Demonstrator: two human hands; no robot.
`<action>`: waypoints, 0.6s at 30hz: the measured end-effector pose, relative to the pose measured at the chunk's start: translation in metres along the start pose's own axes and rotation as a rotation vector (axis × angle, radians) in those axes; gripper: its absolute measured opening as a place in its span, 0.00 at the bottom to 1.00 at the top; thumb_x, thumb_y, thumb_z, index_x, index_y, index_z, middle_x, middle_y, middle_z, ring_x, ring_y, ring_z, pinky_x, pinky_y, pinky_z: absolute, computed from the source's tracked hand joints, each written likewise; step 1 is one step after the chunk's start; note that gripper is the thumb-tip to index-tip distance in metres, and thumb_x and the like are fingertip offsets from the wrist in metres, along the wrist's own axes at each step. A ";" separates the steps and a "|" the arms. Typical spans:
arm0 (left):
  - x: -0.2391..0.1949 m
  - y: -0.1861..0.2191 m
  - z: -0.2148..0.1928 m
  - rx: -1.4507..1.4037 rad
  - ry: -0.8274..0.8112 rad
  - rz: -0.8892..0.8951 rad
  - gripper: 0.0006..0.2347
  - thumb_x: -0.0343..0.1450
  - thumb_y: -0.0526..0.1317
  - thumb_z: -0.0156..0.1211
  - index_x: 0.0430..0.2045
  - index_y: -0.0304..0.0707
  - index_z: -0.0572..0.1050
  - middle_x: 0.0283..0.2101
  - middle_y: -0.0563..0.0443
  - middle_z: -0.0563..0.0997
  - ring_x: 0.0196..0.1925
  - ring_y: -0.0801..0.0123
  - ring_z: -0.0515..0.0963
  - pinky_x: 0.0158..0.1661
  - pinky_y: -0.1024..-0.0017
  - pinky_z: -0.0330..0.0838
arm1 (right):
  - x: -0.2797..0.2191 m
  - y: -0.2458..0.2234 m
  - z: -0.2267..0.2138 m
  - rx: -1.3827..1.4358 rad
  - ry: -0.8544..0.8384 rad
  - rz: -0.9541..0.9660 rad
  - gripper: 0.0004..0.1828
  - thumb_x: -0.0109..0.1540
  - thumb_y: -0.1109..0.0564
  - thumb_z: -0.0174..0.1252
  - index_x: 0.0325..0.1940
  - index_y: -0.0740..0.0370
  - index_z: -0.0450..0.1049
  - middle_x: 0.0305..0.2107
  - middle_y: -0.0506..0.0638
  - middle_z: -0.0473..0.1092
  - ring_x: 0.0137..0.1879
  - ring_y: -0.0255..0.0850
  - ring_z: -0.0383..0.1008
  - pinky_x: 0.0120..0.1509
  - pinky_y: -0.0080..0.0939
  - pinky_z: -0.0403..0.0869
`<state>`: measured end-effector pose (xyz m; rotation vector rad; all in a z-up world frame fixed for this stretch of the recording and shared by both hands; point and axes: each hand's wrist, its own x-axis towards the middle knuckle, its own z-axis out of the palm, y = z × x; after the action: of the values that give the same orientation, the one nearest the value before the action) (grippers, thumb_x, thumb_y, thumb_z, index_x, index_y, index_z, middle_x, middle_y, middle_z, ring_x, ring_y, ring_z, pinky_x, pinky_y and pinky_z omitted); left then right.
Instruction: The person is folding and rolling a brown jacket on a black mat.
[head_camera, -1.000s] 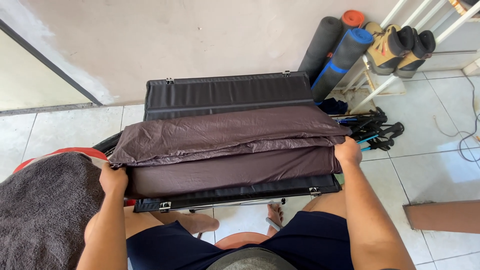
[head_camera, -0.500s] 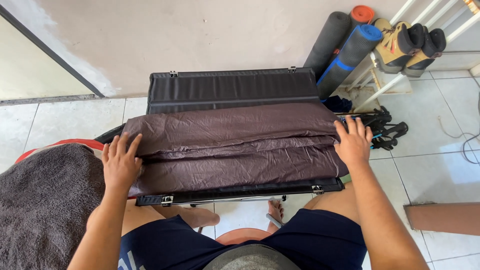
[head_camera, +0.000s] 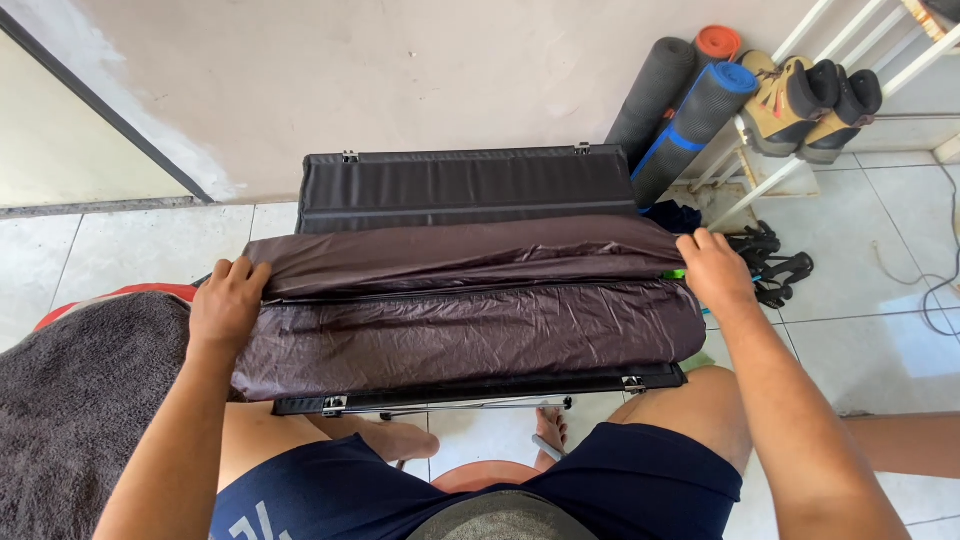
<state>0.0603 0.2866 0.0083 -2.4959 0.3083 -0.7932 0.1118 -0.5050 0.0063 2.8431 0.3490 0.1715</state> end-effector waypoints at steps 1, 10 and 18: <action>-0.005 -0.002 0.003 0.002 -0.006 0.021 0.04 0.76 0.41 0.54 0.32 0.58 0.71 0.34 0.63 0.70 0.42 0.72 0.78 0.36 0.80 0.74 | -0.006 0.002 0.006 -0.068 0.044 -0.040 0.19 0.62 0.56 0.65 0.53 0.55 0.67 0.46 0.50 0.64 0.57 0.49 0.76 0.62 0.42 0.78; -0.030 -0.002 0.020 -0.018 -0.088 0.032 0.03 0.77 0.41 0.51 0.33 0.56 0.70 0.35 0.63 0.69 0.40 0.73 0.78 0.35 0.79 0.75 | -0.039 -0.028 0.044 -0.079 0.133 -0.048 0.15 0.57 0.53 0.66 0.45 0.50 0.69 0.39 0.47 0.64 0.48 0.46 0.74 0.51 0.42 0.79; -0.023 -0.020 0.039 -0.095 -0.243 0.127 0.12 0.69 0.35 0.58 0.45 0.49 0.70 0.43 0.53 0.73 0.42 0.60 0.78 0.34 0.64 0.78 | -0.013 -0.028 0.038 -0.078 0.052 -0.007 0.20 0.53 0.67 0.59 0.48 0.53 0.70 0.41 0.50 0.64 0.46 0.47 0.65 0.41 0.45 0.74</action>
<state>0.0659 0.3270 -0.0196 -2.5973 0.4213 -0.4287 0.0984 -0.4921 -0.0388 2.7643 0.3548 0.2526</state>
